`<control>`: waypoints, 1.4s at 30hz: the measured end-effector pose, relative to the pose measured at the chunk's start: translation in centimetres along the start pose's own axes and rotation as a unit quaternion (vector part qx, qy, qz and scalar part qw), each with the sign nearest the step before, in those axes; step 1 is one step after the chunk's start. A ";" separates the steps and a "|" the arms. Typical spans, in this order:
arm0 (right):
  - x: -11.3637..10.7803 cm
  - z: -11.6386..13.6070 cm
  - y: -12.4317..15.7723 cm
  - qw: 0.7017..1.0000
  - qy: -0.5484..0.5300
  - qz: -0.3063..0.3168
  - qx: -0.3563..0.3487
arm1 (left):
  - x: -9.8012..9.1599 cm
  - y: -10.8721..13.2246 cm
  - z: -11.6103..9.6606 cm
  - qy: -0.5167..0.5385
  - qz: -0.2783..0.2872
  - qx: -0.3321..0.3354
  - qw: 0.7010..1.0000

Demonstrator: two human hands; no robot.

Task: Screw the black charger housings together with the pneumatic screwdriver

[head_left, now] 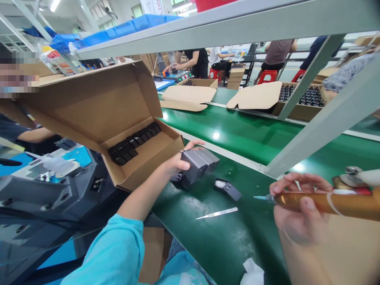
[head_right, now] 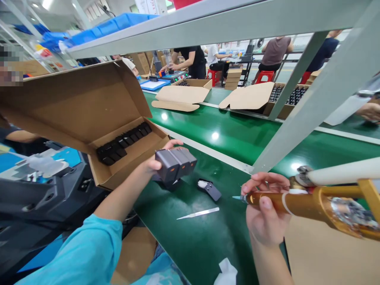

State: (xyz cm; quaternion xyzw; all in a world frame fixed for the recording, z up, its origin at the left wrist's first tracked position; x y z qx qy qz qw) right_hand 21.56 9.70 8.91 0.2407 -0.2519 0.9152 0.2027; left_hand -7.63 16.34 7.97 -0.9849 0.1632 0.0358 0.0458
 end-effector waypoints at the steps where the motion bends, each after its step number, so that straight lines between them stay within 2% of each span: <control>1: 0.0 -0.1 0.0 1.000 0.000 0.004 -0.002 | -0.7 -1.6 -0.5 -0.071 -0.013 0.009 0.997; 3: 0.0 -0.2 0.0 1.000 -0.003 0.012 -0.003 | -2.2 -6.0 -1.2 -0.224 -0.067 0.012 0.972; 5: 0.1 -0.2 0.1 1.000 -0.006 0.020 -0.006 | -3.4 -10.8 -0.9 -0.356 -0.125 -0.034 0.925; 8: 0.1 -0.2 0.2 0.999 -0.014 0.029 -0.005 | -3.9 -16.5 1.4 -0.485 -0.173 -0.146 0.845; 9: 0.1 -0.3 0.2 0.999 -0.019 0.031 -0.002 | -3.8 -17.7 2.3 -0.500 -0.180 -0.168 0.830; 11: 0.1 -0.3 0.3 0.999 -0.027 0.032 0.002 | -3.4 -19.1 4.2 -0.514 -0.189 -0.199 0.813; 14: 0.2 -0.4 0.4 0.999 -0.030 0.036 0.003 | -2.8 -19.6 6.3 -0.530 -0.187 -0.226 0.796; 16: 0.3 -0.4 0.4 0.999 -0.029 0.042 0.000 | -2.7 -19.7 6.9 -0.542 -0.177 -0.236 0.787; 18: 0.4 -0.4 0.4 0.999 -0.028 0.047 -0.004 | -2.8 -19.8 6.5 -0.554 -0.166 -0.246 0.778; 20: 0.4 -0.4 0.3 0.998 -0.031 0.047 -0.006 | -2.8 -19.3 5.1 -0.568 -0.156 -0.232 0.775; 21: 0.4 -0.4 0.3 0.998 -0.032 0.046 -0.007 | -2.4 -18.7 4.1 -0.570 -0.140 -0.199 0.785; 23: 0.4 -0.4 0.2 0.998 -0.035 0.045 -0.008 | -0.4 -16.2 1.8 -0.547 -0.068 -0.085 0.830; 25: 0.3 -0.5 0.1 0.998 -0.036 0.044 -0.008 | 2.8 -11.3 0.2 -0.458 0.075 0.022 0.885; 26: 0.3 -0.5 0.1 0.998 -0.037 0.044 -0.009 | 4.5 -8.2 -0.2 -0.420 0.155 0.054 0.893; 27: 0.4 -0.5 0.1 0.998 -0.037 0.045 -0.011 | 6.0 -5.1 -0.2 -0.400 0.215 0.080 0.887; 28: 0.3 -0.5 0.0 0.998 -0.038 0.045 -0.014 | 7.2 -2.4 0.1 -0.398 0.248 0.099 0.878; 29: 0.4 -0.5 0.0 0.998 -0.037 0.045 -0.017 | 8.1 -0.3 0.6 -0.404 0.254 0.112 0.871; 31: 0.4 -0.5 -0.1 0.998 -0.037 0.047 -0.025 | 9.2 2.2 2.1 -0.428 0.221 0.119 0.868; 33: 0.5 -0.5 -0.1 0.998 -0.037 0.050 -0.028 | 9.7 2.7 3.6 -0.470 0.153 0.114 0.862; 35: 0.6 -0.5 0.0 0.998 -0.037 0.054 -0.025 | 9.9 2.4 4.4 -0.514 0.109 0.125 0.841; 42: 1.2 -0.5 0.5 0.997 -0.045 0.070 -0.002 | 11.5 2.4 3.5 -0.618 0.154 0.253 0.728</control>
Point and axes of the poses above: each hand's wrist, its own y-axis away from the middle knuckle, its own x-axis out of the palm, z = x × y, the point moved 6 cm from there along -y, towards the middle knuckle, and after that the axes turned 8 degrees about -z, right-handed, at the moved point
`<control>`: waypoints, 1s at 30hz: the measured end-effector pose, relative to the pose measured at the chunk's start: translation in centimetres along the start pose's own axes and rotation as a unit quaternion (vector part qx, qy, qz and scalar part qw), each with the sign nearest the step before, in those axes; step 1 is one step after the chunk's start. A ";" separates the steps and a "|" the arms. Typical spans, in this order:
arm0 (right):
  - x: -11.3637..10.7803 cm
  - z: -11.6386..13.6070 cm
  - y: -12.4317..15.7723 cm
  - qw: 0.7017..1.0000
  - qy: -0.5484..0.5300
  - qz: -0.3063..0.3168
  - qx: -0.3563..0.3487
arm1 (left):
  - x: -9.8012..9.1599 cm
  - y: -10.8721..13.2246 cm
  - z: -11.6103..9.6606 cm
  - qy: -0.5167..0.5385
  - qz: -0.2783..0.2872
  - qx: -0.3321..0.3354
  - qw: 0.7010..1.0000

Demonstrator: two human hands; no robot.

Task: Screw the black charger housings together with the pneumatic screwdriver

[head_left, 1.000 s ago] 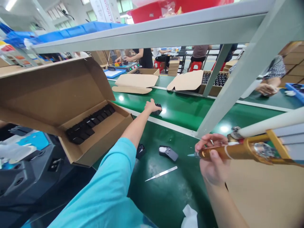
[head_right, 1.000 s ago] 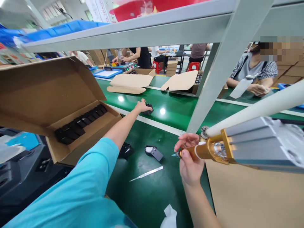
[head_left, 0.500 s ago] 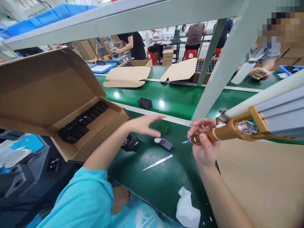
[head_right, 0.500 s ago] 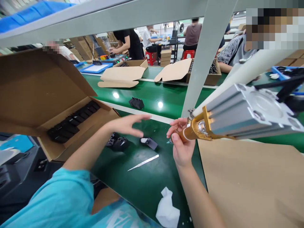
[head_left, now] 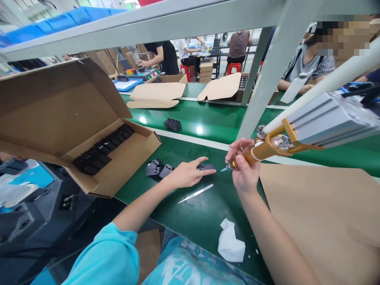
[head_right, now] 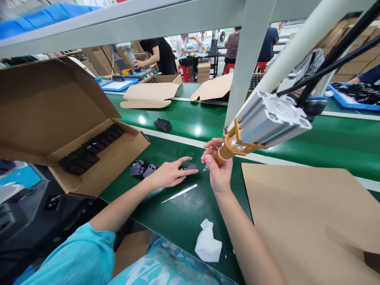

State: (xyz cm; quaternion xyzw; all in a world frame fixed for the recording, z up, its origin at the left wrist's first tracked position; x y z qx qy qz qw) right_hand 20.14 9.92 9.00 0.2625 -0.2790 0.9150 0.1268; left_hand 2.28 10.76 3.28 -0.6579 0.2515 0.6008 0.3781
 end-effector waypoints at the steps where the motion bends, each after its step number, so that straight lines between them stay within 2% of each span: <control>1: 0.0 0.0 0.0 1.000 0.001 0.001 0.002 | 0.0 -0.1 -0.1 -0.009 0.004 0.006 1.000; 9: -0.6 -0.2 -0.3 1.000 0.009 -0.013 -0.002 | -0.2 -0.2 -0.6 -0.041 0.009 0.016 0.999; 17: -0.9 -0.3 -0.5 1.000 0.018 -0.023 -0.002 | -0.4 -0.2 -0.7 0.014 0.013 0.004 1.000; 26: -0.9 -0.4 -0.4 1.000 0.009 -0.012 0.004 | -0.5 0.0 -1.1 -0.024 0.056 0.029 0.998; 30: -1.0 -0.4 -0.4 1.000 0.010 -0.014 0.000 | 0.1 0.1 -0.5 -0.022 0.040 -0.009 0.999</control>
Point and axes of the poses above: each hand's wrist, its own y-axis away from the middle knuckle, its own x-axis out of the palm, z = x × y, the point moved 6 cm from there along -y, towards the middle knuckle, and after that the axes turned 8 degrees about -z, right-handed, at the moved point
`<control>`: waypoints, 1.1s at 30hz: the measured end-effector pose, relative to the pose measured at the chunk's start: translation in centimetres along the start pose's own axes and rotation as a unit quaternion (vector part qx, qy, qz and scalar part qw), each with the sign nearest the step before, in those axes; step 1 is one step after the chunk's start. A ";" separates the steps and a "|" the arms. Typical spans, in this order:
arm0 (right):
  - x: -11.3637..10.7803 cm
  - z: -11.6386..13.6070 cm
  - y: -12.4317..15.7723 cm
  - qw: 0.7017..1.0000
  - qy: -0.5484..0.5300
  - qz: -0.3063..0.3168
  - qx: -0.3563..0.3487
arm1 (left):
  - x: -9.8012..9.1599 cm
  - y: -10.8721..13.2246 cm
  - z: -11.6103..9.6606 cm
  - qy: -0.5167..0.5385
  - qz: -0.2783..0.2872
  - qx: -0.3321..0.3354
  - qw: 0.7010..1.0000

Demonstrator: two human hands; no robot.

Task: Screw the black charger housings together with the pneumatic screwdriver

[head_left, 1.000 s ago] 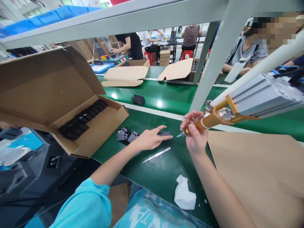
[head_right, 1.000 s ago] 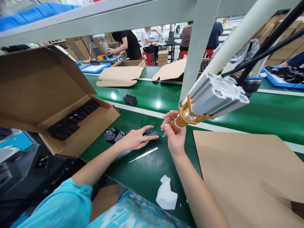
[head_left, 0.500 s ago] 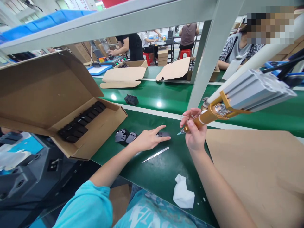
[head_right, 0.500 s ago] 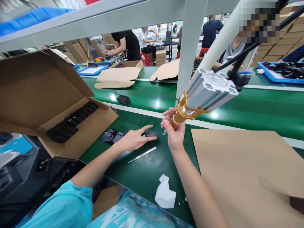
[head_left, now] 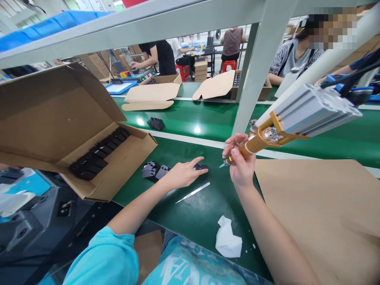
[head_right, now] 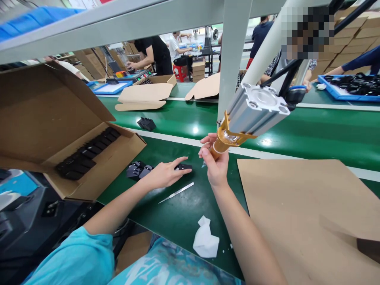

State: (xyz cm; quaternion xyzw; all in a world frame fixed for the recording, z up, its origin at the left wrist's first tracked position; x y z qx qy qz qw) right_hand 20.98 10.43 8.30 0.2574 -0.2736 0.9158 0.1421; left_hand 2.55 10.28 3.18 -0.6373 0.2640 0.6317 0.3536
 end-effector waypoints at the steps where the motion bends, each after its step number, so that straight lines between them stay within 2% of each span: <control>1: 0.0 0.0 0.0 1.000 0.004 -0.001 0.000 | 0.2 0.0 0.2 0.011 -0.009 -0.016 1.000; 5: 0.0 0.0 0.0 1.000 0.019 -0.002 -0.001 | 0.5 0.2 1.2 0.086 -0.047 -0.083 0.992; 9: 0.1 0.1 0.0 1.000 0.016 0.001 -0.002 | 0.7 0.3 2.0 0.168 -0.073 -0.157 0.971; 13: 0.1 0.1 0.0 1.000 0.029 -0.003 -0.004 | 1.1 0.2 2.4 0.218 -0.093 -0.194 0.952; 19: 0.1 0.1 -0.1 1.000 0.029 -0.001 -0.008 | 1.5 0.4 2.6 0.271 -0.114 -0.202 0.934; 24: 0.1 0.1 0.0 0.999 0.031 -0.001 -0.010 | 1.4 0.9 2.9 0.262 -0.152 -0.215 0.928; 33: 0.1 0.0 0.0 0.999 0.033 0.004 -0.010 | 1.3 0.6 1.8 0.276 -0.077 -0.193 0.938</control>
Point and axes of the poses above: each hand's wrist, its own y-axis away from the middle knuckle, its own x-axis out of the palm, z = x × y, the point moved 6 cm from there along -y, towards the middle knuckle, and after that the axes turned 8 degrees about -z, right-handed, at the moved point
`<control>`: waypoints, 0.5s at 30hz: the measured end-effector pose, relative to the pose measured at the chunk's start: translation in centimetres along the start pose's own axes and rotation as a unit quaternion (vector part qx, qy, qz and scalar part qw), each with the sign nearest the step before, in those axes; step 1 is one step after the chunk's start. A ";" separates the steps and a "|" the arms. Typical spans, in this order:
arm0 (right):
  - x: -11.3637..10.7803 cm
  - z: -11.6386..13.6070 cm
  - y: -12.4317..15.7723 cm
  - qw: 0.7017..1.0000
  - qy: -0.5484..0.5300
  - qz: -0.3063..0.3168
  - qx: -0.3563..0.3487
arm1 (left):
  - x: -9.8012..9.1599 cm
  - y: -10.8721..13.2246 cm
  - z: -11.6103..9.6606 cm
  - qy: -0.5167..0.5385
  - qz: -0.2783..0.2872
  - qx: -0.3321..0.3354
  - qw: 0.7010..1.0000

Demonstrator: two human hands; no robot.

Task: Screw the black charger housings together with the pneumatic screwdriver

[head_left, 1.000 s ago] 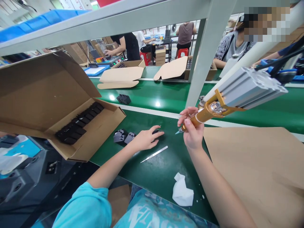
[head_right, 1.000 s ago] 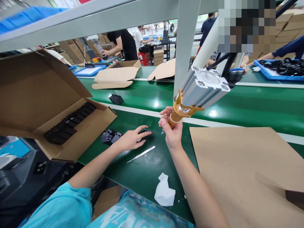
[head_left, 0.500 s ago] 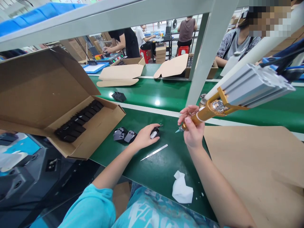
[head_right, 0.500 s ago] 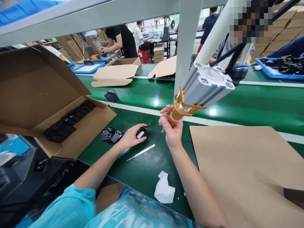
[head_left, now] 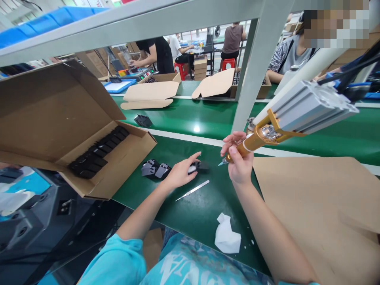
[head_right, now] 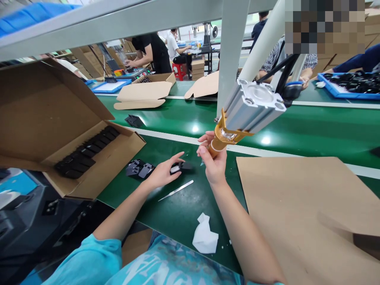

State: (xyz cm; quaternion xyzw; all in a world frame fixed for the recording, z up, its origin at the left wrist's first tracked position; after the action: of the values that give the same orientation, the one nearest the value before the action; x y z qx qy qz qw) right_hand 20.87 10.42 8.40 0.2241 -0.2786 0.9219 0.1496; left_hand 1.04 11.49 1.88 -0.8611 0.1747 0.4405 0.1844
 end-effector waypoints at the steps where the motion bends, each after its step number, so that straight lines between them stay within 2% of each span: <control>1: 0.0 0.0 0.0 1.000 -0.001 0.000 0.001 | -0.1 -0.1 -0.2 0.000 0.009 0.009 1.000; 6: 0.1 0.0 0.0 1.000 -0.021 0.002 -0.001 | -0.4 -1.5 -0.6 0.043 0.043 0.025 0.998; 10: 0.1 0.0 0.0 1.000 -0.021 0.003 -0.001 | 0.1 -2.1 -0.5 0.024 0.033 0.017 0.999; 13: 0.0 0.0 0.0 1.000 -0.017 0.000 -0.001 | 0.5 -1.8 -0.5 -0.009 0.030 0.039 0.999; 15: 0.0 0.0 0.0 1.000 -0.024 0.002 0.000 | 0.6 -1.6 -0.3 0.011 0.020 0.034 0.999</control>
State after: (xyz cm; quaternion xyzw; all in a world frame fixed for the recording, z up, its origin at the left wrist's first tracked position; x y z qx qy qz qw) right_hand 20.83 10.38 8.41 0.2457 -0.2828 0.9163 0.1414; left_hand 2.32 12.62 1.83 -0.8556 0.2082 0.4284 0.2025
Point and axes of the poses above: each hand's wrist, its own y-axis away from the middle knuckle, its own x-axis out of the palm, z = x × y, the point moved 6 cm from there along -y, towards the middle knuckle, and after that the axes turned 8 degrees about -z, right-handed, at the moved point
